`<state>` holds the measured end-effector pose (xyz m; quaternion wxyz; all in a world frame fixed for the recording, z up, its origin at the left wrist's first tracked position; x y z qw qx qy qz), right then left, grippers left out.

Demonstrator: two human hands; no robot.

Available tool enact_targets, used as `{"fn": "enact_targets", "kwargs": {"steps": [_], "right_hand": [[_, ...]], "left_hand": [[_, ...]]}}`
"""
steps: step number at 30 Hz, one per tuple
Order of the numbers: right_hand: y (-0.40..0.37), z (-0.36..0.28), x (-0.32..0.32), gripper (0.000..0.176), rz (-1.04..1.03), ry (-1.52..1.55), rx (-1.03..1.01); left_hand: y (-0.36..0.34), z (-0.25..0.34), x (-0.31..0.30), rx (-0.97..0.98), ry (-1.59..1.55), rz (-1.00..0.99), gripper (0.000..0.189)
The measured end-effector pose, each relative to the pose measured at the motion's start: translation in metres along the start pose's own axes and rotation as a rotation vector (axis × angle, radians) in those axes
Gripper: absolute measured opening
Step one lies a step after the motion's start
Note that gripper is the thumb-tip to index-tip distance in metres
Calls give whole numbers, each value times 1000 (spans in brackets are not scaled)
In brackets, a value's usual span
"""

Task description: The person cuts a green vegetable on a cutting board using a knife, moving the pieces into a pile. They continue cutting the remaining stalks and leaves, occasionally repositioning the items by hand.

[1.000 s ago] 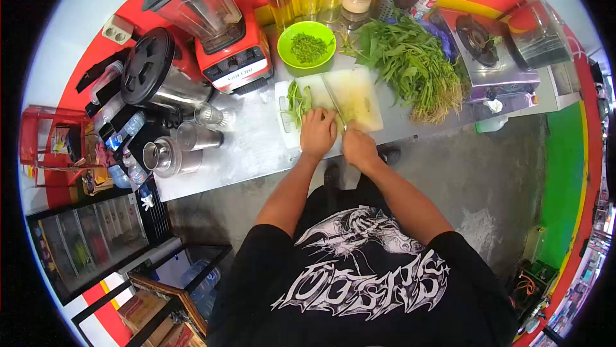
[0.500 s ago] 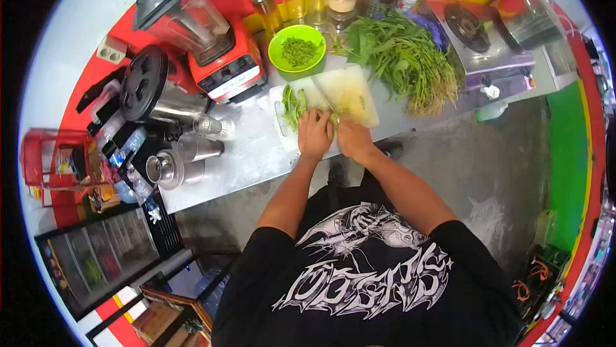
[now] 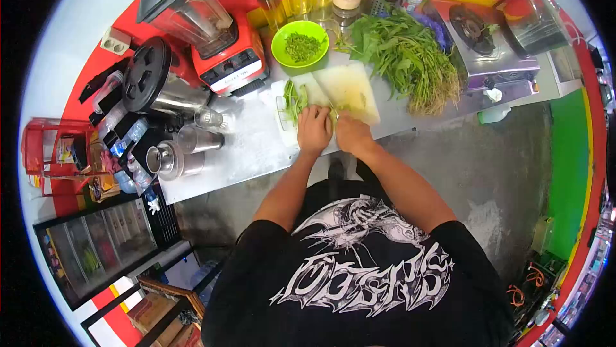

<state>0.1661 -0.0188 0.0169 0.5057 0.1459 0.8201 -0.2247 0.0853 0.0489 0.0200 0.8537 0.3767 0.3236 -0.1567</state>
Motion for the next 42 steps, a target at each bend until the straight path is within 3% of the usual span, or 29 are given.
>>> {"fn": "enact_targets", "kwargs": {"steps": [4, 6, 9, 16, 25, 27, 36, 42], "right_hand": [[-15, -1, 15, 32, -124, 40, -1], [-10, 9, 19, 25, 43, 41, 58], [0, 16, 21, 34, 8, 91, 119], [-4, 21, 17, 27, -7, 44, 112], [-4, 60, 5, 35, 98, 96, 134], [-9, 75, 3, 36, 127, 98, 236], [-28, 75, 2, 38, 160, 6, 218], [-29, 76, -8, 35, 229, -12, 219]], "left_hand": [[-4, -2, -5, -15, -33, 31, 14], [0, 1, -9, 5, -33, 55, 11], [1, 0, -9, -10, -65, 44, 12], [-5, -9, -2, -51, -64, -69, 27], [-17, -9, -18, -51, 24, -53, 39], [-16, -9, -24, -42, 78, 38, 45], [-18, -20, -13, -91, 81, 25, 12], [-13, -11, -19, -9, 1, 6, 14]]}}
Point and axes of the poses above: each hand's wrist, its own y-axis towards the middle knuckle, its own x-axis out of the palm, z = x × y, the point moved 9 cm from there along y, towards the middle knuckle, and after that the axes turned 12 degrees about z, right-handed, at the moved point
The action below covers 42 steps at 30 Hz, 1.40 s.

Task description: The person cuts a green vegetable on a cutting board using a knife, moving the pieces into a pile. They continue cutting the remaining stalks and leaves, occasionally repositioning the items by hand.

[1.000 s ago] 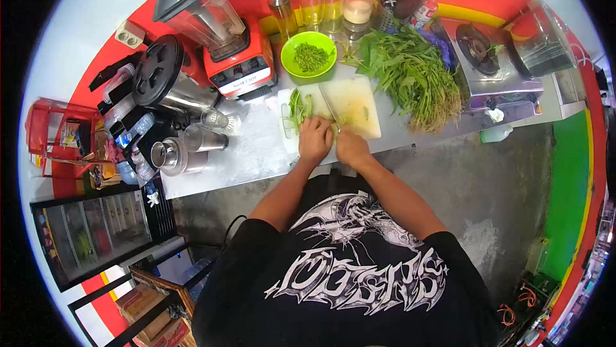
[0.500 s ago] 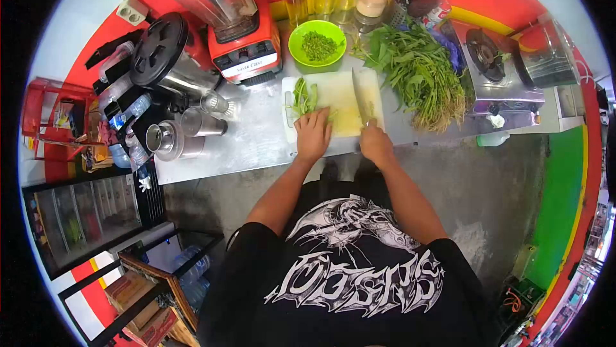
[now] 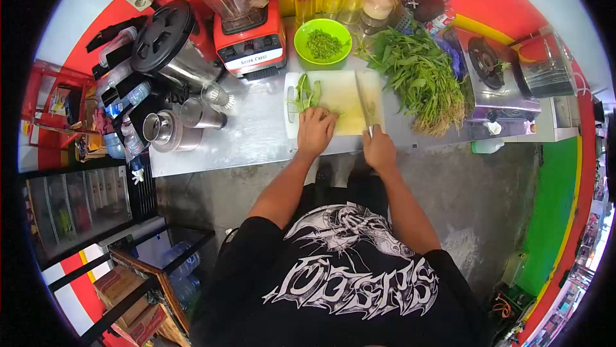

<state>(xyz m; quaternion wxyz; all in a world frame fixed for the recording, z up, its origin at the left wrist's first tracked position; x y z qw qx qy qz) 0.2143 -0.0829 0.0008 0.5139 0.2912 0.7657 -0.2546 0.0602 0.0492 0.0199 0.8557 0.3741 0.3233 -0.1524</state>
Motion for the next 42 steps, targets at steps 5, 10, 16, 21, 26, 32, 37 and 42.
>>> {"fn": "enact_targets", "kwargs": {"steps": [5, 10, 16, 21, 26, 32, 37, 42], "right_hand": [[-4, -30, 10, 34, -65, 70, -99], [-7, -57, 0, 35, -116, 50, -64], [-12, -59, 1, 33, -76, 17, -93], [-16, -51, 30, 33, -90, 3, -58], [-8, -61, 10, 26, -103, 68, -115], [-18, -58, 13, 27, -156, 24, -41], [-4, -60, 17, 29, -109, 65, -131], [-17, -60, 13, 30, -69, 77, -123]], "left_hand": [[0, 1, 2, 2, -14, -23, 17], [0, 3, 3, 33, 9, -33, 18], [-1, 4, 4, 36, 13, -33, 21], [-4, 3, 7, 25, 9, -58, 24], [-2, 5, 7, 43, 33, -30, 22], [1, 8, 4, 54, 46, -13, 23], [-1, 5, 7, 33, 47, -25, 22], [0, 6, 5, 45, 39, -6, 21]]}}
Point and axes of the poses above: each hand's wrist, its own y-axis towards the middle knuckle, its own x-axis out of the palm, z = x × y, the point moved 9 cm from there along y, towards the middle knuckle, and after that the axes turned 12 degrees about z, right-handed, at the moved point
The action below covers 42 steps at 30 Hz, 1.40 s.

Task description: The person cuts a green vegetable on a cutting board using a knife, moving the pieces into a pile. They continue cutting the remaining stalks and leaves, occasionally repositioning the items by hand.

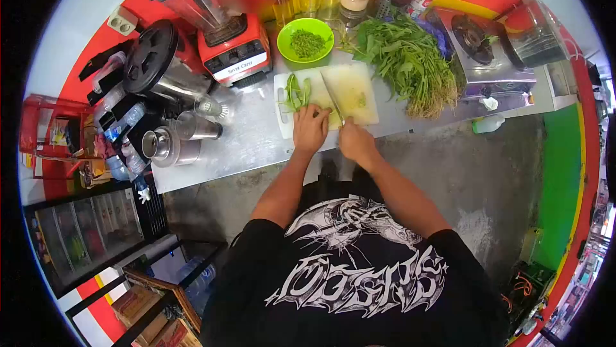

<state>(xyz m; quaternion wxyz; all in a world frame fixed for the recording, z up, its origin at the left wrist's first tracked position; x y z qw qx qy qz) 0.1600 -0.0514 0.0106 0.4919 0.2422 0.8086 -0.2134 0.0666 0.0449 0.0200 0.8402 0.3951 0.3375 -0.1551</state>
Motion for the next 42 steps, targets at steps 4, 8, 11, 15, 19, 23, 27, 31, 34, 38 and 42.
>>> {"fn": "enact_targets", "kwargs": {"steps": [4, 8, 11, 15, 19, 23, 27, 31, 34, 38, 42], "right_hand": [[8, -1, 7, 30, 31, 13, -34], [12, -4, -6, 28, -75, -20, 1], [1, 5, 5, 27, -51, -66, 35], [5, 0, 6, 25, -12, -57, -7], [13, -5, 2, 25, -42, -73, -67], [1, -3, 6, 24, -12, -61, -31], [10, -3, 7, 23, -50, -53, -23], [14, -10, 1, 23, -24, -44, -95], [6, -9, 3, 22, -29, -9, -89], [11, -4, 3, 24, -40, -37, -33], [15, -8, 3, 25, -84, 1, -100]], "left_hand": [[-1, 1, 2, 24, -2, 11, 21], [-2, -2, 4, -1, -10, -22, 22], [-1, -1, 7, 2, -15, -14, 21], [0, 0, 4, 5, -4, -6, 20], [-2, -1, 3, -14, -12, -8, 20], [-2, -2, 4, -8, -26, 11, 20], [-1, -1, 5, -9, -6, -11, 19], [0, 2, 1, 7, -18, 27, 19], [1, 0, 2, -3, -9, 3, 19], [1, 2, 2, 22, -10, 0, 21], [-2, 1, 6, 30, -4, 9, 22]]}}
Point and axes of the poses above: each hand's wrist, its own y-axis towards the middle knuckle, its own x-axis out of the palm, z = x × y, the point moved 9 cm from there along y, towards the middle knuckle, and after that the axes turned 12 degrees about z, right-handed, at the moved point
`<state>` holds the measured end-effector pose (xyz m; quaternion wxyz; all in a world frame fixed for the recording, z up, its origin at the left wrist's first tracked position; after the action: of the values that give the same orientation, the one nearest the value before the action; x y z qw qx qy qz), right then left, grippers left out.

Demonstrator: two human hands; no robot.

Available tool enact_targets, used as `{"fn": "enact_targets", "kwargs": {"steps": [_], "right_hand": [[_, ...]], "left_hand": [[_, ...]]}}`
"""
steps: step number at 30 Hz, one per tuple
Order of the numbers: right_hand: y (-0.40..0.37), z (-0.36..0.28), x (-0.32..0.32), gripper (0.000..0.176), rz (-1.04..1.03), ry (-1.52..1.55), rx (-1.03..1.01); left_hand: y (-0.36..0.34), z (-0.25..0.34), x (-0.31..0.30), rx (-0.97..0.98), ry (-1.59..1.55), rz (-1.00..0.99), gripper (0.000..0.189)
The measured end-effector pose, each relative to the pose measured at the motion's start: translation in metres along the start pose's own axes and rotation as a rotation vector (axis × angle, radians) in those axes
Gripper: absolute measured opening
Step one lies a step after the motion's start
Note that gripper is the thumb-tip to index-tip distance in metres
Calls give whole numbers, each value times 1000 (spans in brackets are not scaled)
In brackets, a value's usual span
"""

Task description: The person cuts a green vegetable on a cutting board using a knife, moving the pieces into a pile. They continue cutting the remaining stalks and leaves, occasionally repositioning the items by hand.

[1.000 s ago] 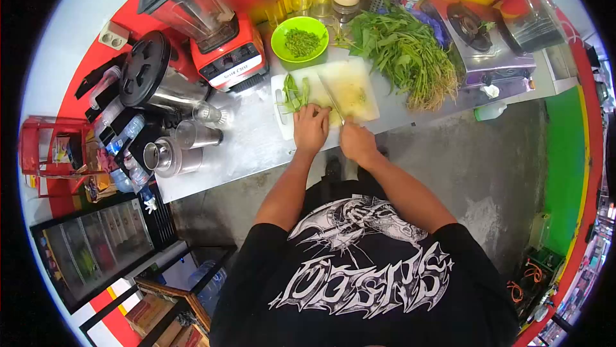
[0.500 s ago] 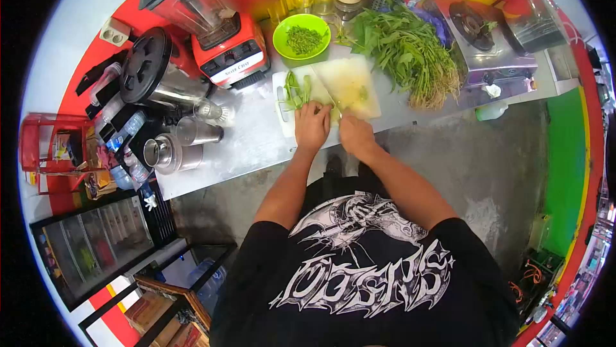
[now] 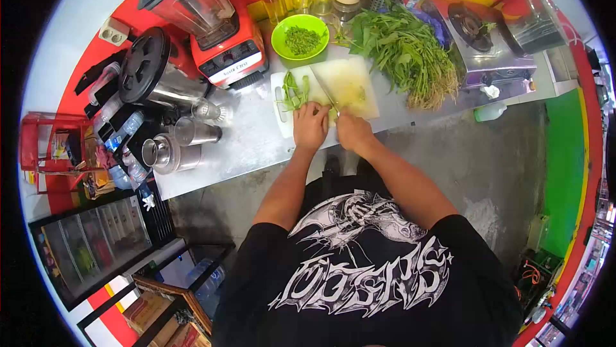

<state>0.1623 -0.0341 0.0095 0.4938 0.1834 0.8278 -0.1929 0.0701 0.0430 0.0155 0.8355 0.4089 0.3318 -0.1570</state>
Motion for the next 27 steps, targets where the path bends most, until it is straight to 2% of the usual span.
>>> {"fn": "enact_targets", "kwargs": {"steps": [3, 7, 9, 12, 19, 21, 27], "right_hand": [[-9, 6, 9, 25, 71, -42, 17], [-4, 10, 9, 25, 23, -73, 81], [5, 4, 9, 30, -27, -48, -12], [5, 4, 5, 31, -61, -10, 3], [-8, 9, 10, 25, 10, -57, 125], [-1, 4, 6, 24, -47, -24, 64], [-11, 2, 5, 26, -52, -45, 77]], "left_hand": [[0, 0, -1, -16, 23, -20, 22], [2, 1, -1, -3, 38, -38, 23], [1, 2, -2, -17, -6, -26, 23], [2, 2, -1, -25, -13, -22, 22], [1, 1, 1, 7, 46, -31, 19], [1, 1, 2, -13, 29, -36, 17], [3, -1, 2, -24, 27, -29, 12]]}}
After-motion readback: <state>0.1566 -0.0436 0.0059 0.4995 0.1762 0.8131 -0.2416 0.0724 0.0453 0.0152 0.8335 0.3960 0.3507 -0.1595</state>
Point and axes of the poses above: each hand's wrist, its own y-axis towards the middle knuckle, its own x-axis out of the palm, z = x × y, the point moved 9 cm from there along y, towards the middle knuckle, and after that the axes turned 12 degrees about z, right-handed, at the moved point
